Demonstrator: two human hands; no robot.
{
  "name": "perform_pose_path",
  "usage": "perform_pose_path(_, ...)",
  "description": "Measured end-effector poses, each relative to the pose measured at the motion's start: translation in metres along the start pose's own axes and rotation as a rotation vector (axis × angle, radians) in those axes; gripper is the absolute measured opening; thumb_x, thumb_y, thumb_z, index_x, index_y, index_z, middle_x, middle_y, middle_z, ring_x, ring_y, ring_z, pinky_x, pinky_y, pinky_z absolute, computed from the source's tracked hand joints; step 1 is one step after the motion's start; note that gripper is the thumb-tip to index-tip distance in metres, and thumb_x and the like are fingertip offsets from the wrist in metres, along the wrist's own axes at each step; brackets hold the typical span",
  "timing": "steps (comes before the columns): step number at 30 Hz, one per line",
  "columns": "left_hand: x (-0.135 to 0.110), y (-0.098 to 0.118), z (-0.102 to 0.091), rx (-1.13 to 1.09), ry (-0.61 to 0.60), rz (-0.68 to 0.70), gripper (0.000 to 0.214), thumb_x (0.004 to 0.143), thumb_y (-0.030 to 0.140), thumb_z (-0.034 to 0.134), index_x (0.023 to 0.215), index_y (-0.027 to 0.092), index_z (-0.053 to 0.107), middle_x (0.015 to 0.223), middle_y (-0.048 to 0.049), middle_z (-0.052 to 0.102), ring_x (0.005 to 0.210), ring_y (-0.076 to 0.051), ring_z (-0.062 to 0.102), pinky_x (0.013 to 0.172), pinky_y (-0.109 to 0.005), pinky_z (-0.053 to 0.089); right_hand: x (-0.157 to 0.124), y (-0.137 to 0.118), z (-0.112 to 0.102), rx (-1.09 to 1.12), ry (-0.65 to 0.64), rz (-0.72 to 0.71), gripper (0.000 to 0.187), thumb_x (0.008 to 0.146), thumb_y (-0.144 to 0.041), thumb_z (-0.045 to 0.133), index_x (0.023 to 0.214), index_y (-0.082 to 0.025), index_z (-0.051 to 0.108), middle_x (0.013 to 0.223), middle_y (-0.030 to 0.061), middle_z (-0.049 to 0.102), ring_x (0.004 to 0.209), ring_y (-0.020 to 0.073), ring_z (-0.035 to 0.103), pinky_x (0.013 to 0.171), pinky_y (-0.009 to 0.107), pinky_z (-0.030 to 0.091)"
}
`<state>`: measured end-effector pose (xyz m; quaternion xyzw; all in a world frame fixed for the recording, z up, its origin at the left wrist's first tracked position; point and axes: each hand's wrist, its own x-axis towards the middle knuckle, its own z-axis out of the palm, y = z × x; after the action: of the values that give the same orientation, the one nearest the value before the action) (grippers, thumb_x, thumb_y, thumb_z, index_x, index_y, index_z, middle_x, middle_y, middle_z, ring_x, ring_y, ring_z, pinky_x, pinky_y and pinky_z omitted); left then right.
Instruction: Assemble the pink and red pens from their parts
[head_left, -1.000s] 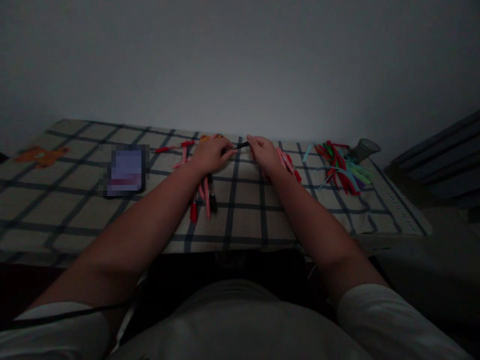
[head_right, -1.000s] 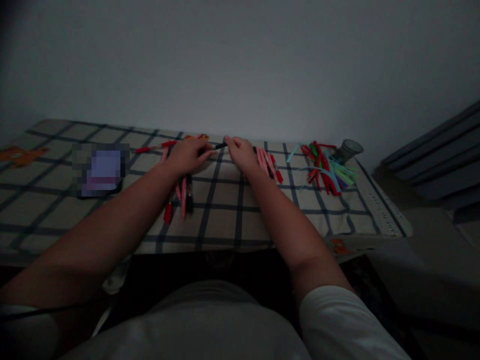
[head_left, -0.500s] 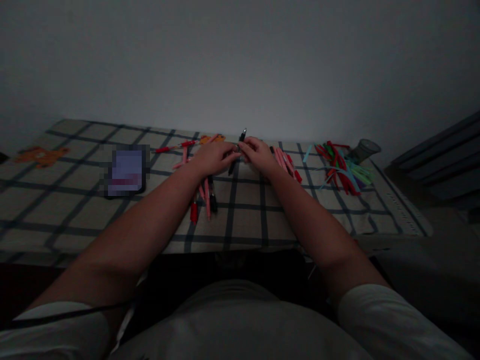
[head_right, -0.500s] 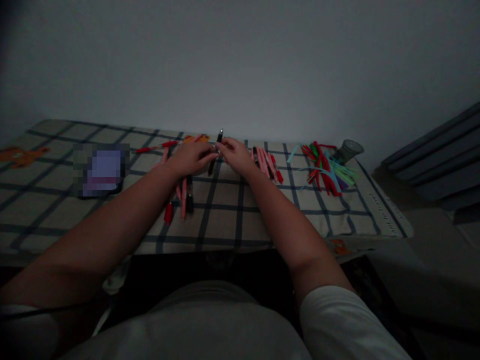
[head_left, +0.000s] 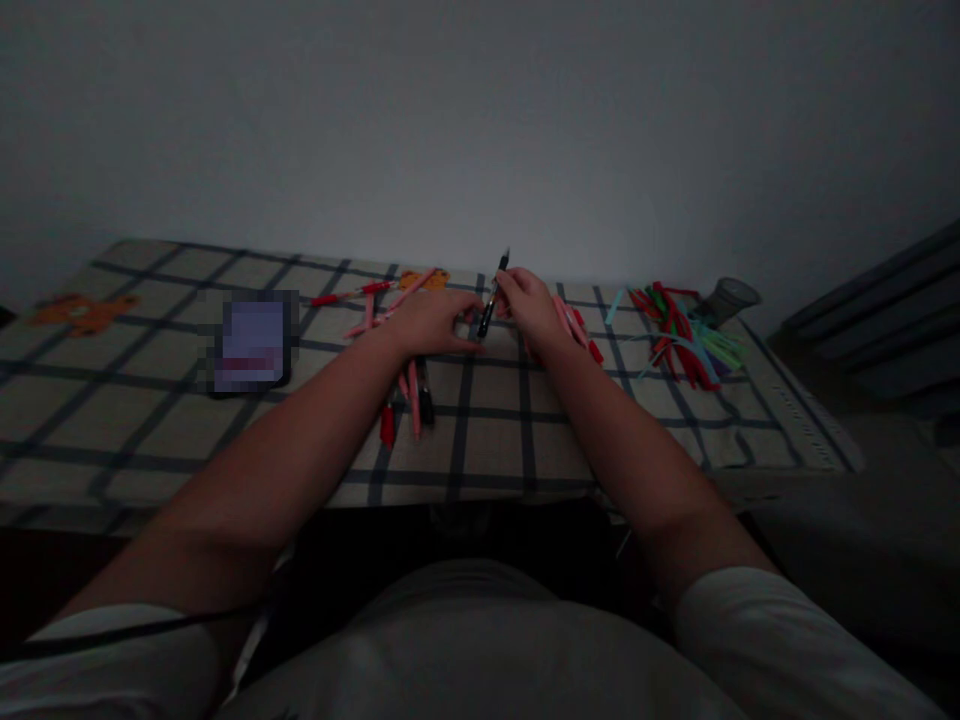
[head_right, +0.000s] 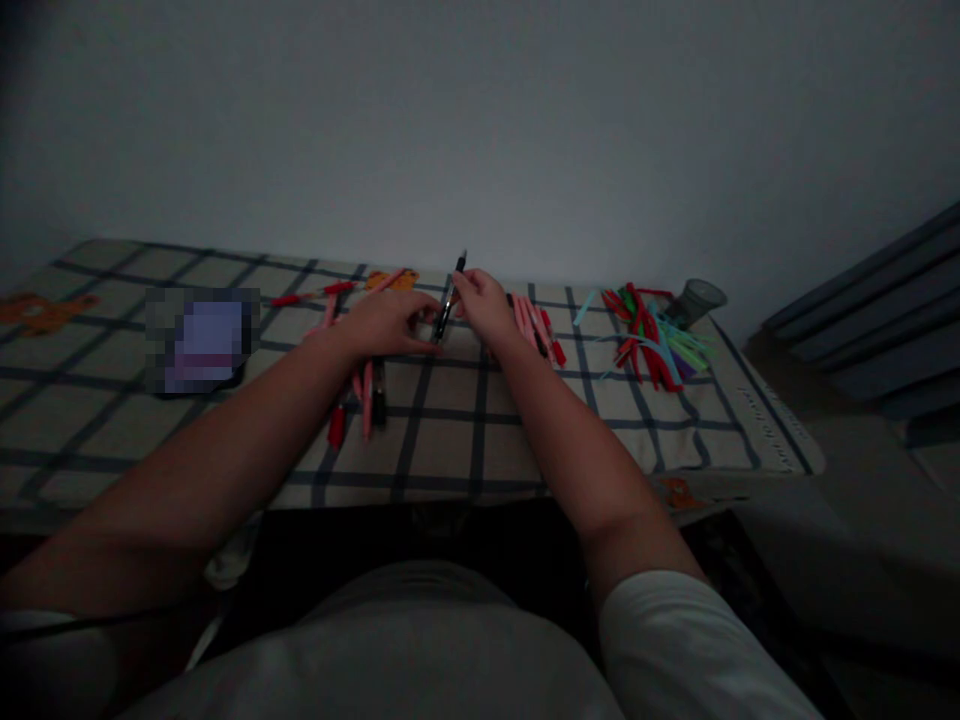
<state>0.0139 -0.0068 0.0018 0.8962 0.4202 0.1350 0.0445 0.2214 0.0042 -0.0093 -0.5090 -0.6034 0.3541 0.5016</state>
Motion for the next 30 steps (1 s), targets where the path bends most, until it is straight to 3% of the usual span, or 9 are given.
perform_pose_path(9, -0.001, 0.003, 0.001, 0.021, 0.001, 0.029, 0.044, 0.089, 0.053, 0.086, 0.120, 0.023, 0.077, 0.119, -0.0095, 0.084, 0.116, -0.033, 0.078, 0.099, -0.040, 0.055, 0.007, 0.006, -0.003, -0.021, -0.079, -0.028, 0.039, 0.113, -0.051, 0.071, 0.085, -0.026, 0.059, 0.070, -0.0053, 0.059, 0.063, 0.0147, 0.056, 0.065, 0.028, 0.046)
perform_pose_path(18, -0.001, -0.003, 0.009, 0.008, 0.027, 0.049, 0.040, 0.093, 0.051, 0.083, 0.124, 0.026, 0.077, 0.117, -0.0085, 0.084, 0.121, -0.035, 0.078, 0.101, -0.041, 0.055, 0.002, 0.001, -0.006, -0.063, -0.126, -0.073, 0.045, 0.112, -0.057, 0.071, 0.081, -0.027, 0.056, 0.069, -0.0047, 0.059, 0.065, 0.0150, 0.056, 0.066, 0.027, 0.048)
perform_pose_path(24, 0.001, -0.005, 0.008, 0.007, 0.013, 0.037, 0.041, 0.090, 0.053, 0.085, 0.119, 0.025, 0.077, 0.115, -0.0087, 0.084, 0.118, -0.035, 0.078, 0.102, -0.041, 0.055, -0.002, -0.003, -0.003, -0.067, -0.102, -0.071, 0.040, 0.114, -0.048, 0.069, 0.082, -0.027, 0.055, 0.071, -0.0048, 0.059, 0.065, 0.0148, 0.055, 0.067, 0.027, 0.048)
perform_pose_path(30, 0.000, -0.003, 0.004, 0.026, 0.016, 0.023, 0.040, 0.088, 0.052, 0.086, 0.117, 0.026, 0.077, 0.108, -0.0064, 0.083, 0.113, -0.032, 0.078, 0.098, -0.039, 0.055, 0.000, 0.002, 0.000, -0.040, -0.057, -0.067, 0.042, 0.110, -0.061, 0.072, 0.089, -0.028, 0.056, 0.070, -0.0060, 0.056, 0.067, 0.0151, 0.055, 0.065, 0.027, 0.047)
